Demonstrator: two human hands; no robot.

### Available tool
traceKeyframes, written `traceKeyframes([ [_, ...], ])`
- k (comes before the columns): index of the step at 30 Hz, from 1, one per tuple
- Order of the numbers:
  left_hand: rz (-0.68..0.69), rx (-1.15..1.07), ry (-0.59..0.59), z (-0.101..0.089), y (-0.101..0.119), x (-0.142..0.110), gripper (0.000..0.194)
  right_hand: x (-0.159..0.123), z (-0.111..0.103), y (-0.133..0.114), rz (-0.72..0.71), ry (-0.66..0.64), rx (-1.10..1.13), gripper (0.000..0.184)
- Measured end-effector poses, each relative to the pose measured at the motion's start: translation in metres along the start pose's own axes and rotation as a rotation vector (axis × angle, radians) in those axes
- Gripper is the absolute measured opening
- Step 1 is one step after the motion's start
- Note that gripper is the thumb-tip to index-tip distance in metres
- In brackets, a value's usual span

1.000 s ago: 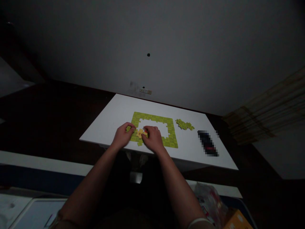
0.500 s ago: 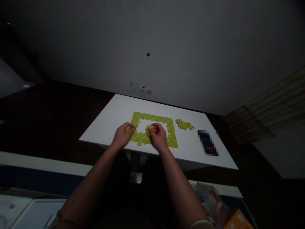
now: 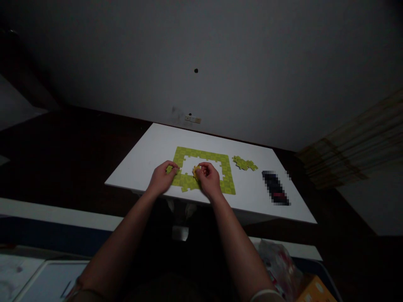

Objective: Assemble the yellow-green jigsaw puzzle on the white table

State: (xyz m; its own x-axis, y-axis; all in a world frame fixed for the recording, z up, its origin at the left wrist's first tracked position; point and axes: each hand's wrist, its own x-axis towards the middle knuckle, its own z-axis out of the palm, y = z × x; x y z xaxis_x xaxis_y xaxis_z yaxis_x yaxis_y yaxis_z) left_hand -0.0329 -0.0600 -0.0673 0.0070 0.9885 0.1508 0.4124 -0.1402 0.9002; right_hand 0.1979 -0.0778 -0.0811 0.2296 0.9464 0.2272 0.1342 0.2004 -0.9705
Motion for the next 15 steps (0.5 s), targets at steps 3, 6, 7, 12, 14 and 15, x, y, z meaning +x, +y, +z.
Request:
traceKeyframes([
  [3,0.003,0.004,0.007,-0.0002,0.0003,-0.0002,0.024,-0.0014,-0.0003,0.0002,-0.001,-0.014,-0.028,0.029],
  [6,0.001,0.001,-0.001,0.0002,-0.0010,0.0002,0.025,-0.0030,-0.0008,0.0016,-0.027,-0.024,-0.061,0.025],
  [7,0.000,-0.001,-0.004,0.0005,-0.0016,0.0005,0.025,-0.0035,-0.0010,0.0020,-0.037,-0.027,-0.069,0.024],
  [12,0.004,-0.016,-0.008,0.0018,-0.0041,0.0009,0.026,-0.0056,-0.0021,0.0014,-0.077,-0.043,-0.109,0.022],
  [14,-0.006,-0.012,-0.012,0.0017,-0.0038,0.0007,0.026,-0.0060,-0.0024,0.0003,-0.084,-0.046,-0.125,0.022],
  [15,-0.010,-0.008,-0.013,0.0016,-0.0034,0.0006,0.027,-0.0062,-0.0024,-0.0002,-0.087,-0.048,-0.129,0.022],
])
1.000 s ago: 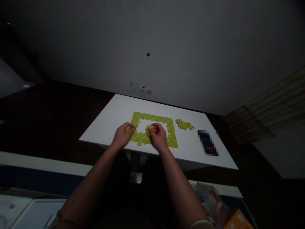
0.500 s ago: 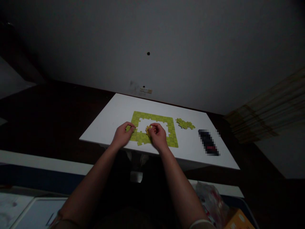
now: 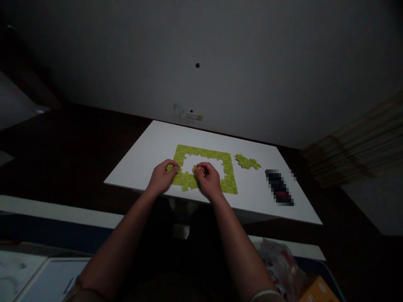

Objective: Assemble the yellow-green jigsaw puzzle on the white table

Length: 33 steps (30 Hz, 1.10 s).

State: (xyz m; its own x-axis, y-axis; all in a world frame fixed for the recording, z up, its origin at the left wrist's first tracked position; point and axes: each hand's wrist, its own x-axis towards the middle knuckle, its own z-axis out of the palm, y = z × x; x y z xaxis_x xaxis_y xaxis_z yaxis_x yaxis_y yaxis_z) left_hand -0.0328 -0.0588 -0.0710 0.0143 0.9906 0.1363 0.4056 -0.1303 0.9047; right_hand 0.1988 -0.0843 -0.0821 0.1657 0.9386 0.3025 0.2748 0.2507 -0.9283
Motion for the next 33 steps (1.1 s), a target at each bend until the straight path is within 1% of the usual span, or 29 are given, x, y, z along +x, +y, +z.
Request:
traceKeyframes([
  [6,-0.015,0.000,0.001,-0.0003,0.0023,0.0000,0.028,0.0004,0.0006,-0.0030,-0.014,-0.019,-0.004,0.022],
  [12,0.002,0.022,0.010,-0.0009,0.0026,0.0002,0.029,0.0002,0.0009,-0.0043,-0.024,-0.002,-0.023,0.020],
  [18,-0.015,0.030,0.008,-0.0015,0.0039,0.0003,0.028,0.0005,-0.0001,-0.0061,-0.048,0.009,-0.048,0.020],
  [25,-0.001,0.033,0.018,-0.0015,0.0068,-0.0004,0.027,0.0008,-0.0012,-0.0075,-0.068,0.005,-0.069,0.023],
  [33,0.004,0.019,0.017,-0.0014,0.0067,-0.0004,0.027,0.0023,-0.0035,-0.0094,-0.139,-0.011,-0.128,0.027],
])
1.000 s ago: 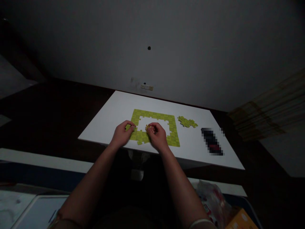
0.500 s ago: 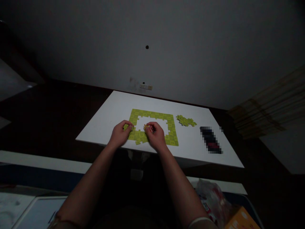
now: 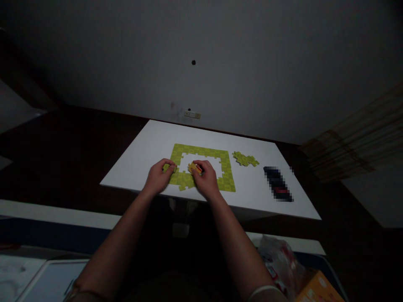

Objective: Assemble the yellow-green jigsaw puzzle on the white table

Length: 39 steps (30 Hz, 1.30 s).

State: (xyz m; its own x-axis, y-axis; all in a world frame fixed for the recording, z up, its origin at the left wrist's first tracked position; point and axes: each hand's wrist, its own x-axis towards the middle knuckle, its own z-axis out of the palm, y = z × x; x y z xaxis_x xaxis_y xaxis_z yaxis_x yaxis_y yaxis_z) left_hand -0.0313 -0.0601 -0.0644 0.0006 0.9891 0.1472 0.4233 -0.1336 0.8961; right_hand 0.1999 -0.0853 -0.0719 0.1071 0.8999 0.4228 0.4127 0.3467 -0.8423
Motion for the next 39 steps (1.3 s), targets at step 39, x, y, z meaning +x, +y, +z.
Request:
traceKeyframes([
  [39,0.003,0.037,0.000,-0.002,0.001,0.000,0.027,0.003,0.006,0.008,0.241,0.217,0.219,0.034],
])
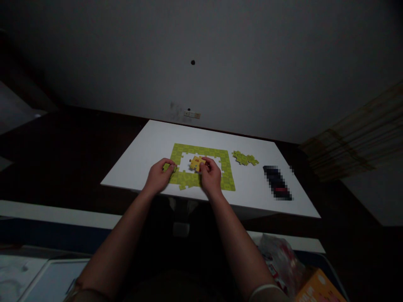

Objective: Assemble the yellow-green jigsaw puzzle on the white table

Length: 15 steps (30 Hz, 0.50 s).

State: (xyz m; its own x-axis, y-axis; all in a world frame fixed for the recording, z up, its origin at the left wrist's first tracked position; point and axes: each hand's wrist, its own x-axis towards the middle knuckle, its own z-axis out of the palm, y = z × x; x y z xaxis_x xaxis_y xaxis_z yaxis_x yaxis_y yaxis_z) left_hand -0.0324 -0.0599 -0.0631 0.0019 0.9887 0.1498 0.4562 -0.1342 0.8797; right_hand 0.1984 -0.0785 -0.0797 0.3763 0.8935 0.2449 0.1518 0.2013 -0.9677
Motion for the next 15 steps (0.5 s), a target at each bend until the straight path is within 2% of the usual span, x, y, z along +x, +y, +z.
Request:
traceKeyframes([
  [7,0.002,-0.011,-0.006,0.0009,-0.0024,0.0004,0.030,-0.0002,-0.0006,0.0045,0.042,-0.010,0.047,0.032],
  [12,-0.008,-0.026,-0.001,0.0017,-0.0029,0.0005,0.030,-0.0009,-0.0032,0.0055,-0.087,-0.019,0.025,0.031],
  [15,-0.027,-0.043,-0.008,0.0021,-0.0025,0.0005,0.029,-0.0006,-0.0040,0.0044,-0.105,-0.040,0.040,0.028],
])
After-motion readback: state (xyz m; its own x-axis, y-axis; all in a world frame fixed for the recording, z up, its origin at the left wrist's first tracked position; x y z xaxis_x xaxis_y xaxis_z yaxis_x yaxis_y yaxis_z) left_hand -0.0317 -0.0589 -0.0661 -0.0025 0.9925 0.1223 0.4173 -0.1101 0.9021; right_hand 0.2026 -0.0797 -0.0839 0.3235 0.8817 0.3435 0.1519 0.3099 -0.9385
